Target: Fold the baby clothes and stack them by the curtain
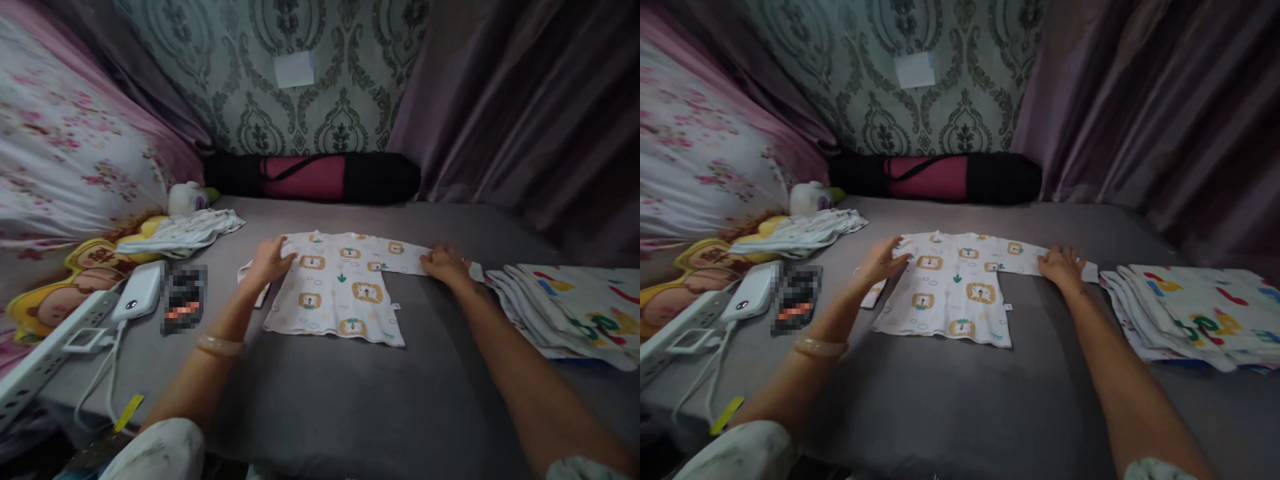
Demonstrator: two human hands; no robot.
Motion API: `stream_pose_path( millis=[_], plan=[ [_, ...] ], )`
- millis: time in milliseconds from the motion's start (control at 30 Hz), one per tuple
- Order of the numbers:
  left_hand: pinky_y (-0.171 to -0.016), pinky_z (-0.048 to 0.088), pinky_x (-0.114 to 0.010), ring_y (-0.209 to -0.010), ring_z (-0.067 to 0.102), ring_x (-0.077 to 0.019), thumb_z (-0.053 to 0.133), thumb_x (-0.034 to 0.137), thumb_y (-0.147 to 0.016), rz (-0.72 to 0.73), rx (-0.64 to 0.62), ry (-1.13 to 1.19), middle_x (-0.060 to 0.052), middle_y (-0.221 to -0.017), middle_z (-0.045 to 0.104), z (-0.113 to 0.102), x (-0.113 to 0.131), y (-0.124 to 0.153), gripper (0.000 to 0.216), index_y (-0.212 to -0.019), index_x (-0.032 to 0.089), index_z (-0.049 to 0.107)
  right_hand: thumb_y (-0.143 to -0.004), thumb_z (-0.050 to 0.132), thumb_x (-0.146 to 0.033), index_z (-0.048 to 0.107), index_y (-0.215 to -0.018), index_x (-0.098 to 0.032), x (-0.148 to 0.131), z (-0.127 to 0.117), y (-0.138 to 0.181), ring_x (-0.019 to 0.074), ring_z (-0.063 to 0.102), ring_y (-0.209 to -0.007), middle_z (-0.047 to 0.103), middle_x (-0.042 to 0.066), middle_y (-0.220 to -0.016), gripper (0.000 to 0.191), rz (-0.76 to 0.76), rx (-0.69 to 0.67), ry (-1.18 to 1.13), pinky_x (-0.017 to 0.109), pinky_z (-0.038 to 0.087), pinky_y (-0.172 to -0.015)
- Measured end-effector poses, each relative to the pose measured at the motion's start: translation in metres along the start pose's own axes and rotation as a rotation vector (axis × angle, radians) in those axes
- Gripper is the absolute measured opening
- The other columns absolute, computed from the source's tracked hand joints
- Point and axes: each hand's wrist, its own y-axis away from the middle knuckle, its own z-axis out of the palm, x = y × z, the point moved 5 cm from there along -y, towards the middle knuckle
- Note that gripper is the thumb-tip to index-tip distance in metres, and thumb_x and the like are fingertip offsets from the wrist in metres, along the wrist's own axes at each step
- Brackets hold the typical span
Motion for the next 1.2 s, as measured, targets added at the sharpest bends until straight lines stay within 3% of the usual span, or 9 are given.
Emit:
stream_pose_path(
  millis=[100,200,367,533,600,667,833,900,1200],
  plan=[
    [-0.087,0.045,-0.033,-0.106,0.061,-0.028,0.059,0.046,-0.082,-0.384,-0.072,-0.084,-0.016,-0.113,0.066,-0.024,-0.068,0.03,0.052,-0.121,0.012,0.055,-0.092,0.044,-0.036,0.053,-0.128,-0.009,-0.047,-0.004,-0.004,0.0348,0.05,-0.12,0.054,0.024,-0.127,0.045,-0.094,0.021,-0.037,0.048,0.039,-0.097],
    [-0.075,0.045,-0.029,-0.096,0.064,-0.0268,0.063,0.053,-0.077,-0.578,-0.169,-0.037,-0.015,-0.104,0.069,-0.031,-0.101,0.055,0.057,-0.113,0.01,0.057,-0.093,0.042,-0.028,0.051,-0.132,-0.011,-0.117,0.0,-0.001,0.0328,0.05,-0.122,0.053,0.02,-0.133,0.043,-0.275,-0.015,-0.094,0.045,0.039,-0.099],
    [-0.059,0.038,-0.025,-0.076,0.062,-0.0205,0.07,0.052,-0.069,-0.621,-0.23,0.049,-0.005,-0.074,0.065,-0.023,-0.102,0.068,0.039,-0.08,0.016,0.06,-0.094,0.038,-0.021,0.054,-0.132,-0.013,-0.244,0.022,0.025,0.0207,0.053,-0.122,0.059,0.012,-0.132,0.042,-0.599,-0.171,-0.3,0.03,0.037,-0.104],
    [-0.051,0.031,-0.024,-0.056,0.051,-0.015,0.074,0.036,-0.065,-0.658,-0.276,0.25,0.003,-0.054,0.052,-0.016,-0.095,0.066,0.027,-0.065,0.019,0.053,-0.094,0.039,-0.018,0.053,-0.133,-0.013,-0.323,0.047,0.047,0.0167,0.051,-0.124,0.056,0.009,-0.136,0.042,-0.657,-0.284,-0.396,0.025,0.036,-0.104],
    [-0.054,0.033,-0.025,-0.059,0.052,-0.0154,0.067,0.03,-0.071,-0.562,-0.258,0.245,0.002,-0.058,0.053,-0.022,-0.091,0.06,0.018,-0.068,0.018,0.054,-0.095,0.036,-0.019,0.052,-0.134,-0.012,-0.336,0.054,0.05,0.0167,0.05,-0.125,0.056,0.01,-0.137,0.043,-0.647,-0.278,-0.394,0.025,0.035,-0.105],
    [-0.063,0.037,-0.027,-0.072,0.056,-0.0185,0.058,0.022,-0.077,-0.409,-0.121,0.091,-0.001,-0.071,0.059,-0.038,-0.088,0.051,0.004,-0.077,0.019,0.057,-0.095,0.034,-0.02,0.049,-0.135,-0.01,-0.341,0.061,0.052,0.018,0.048,-0.127,0.054,0.012,-0.138,0.044,-0.629,-0.263,-0.387,0.027,0.033,-0.107],
    [-0.089,0.032,-0.042,-0.107,0.049,-0.0318,0.041,0.015,-0.087,-0.223,0.321,-0.456,-0.016,-0.108,0.059,-0.076,-0.094,0.027,0.025,-0.103,0.018,0.059,-0.097,0.034,-0.029,0.044,-0.14,-0.01,-0.34,0.069,0.063,0.0231,0.036,-0.137,0.043,0.014,-0.148,0.047,-0.644,-0.188,-0.344,0.034,0.023,-0.113],
    [-0.091,0.029,-0.044,-0.109,0.046,-0.0338,0.035,0.015,-0.09,-0.189,0.314,-0.544,-0.018,-0.111,0.057,-0.072,-0.106,0.018,0.029,-0.105,0.018,0.06,-0.098,0.031,-0.035,0.04,-0.143,-0.01,-0.339,0.07,0.07,0.0261,0.03,-0.14,0.036,0.015,-0.151,0.052,-0.651,-0.159,-0.295,0.038,0.018,-0.115],
    [-0.097,0.025,-0.046,-0.115,0.045,-0.0332,0.036,0.016,-0.091,-0.126,-0.048,-0.628,-0.019,-0.113,0.06,-0.029,-0.147,0.008,0.031,-0.098,0.017,0.066,-0.098,0.03,-0.039,0.037,-0.147,-0.015,-0.342,0.067,0.08,0.0297,0.023,-0.143,0.029,0.017,-0.155,0.055,-0.648,-0.173,-0.202,0.043,0.011,-0.115]
  ],
)
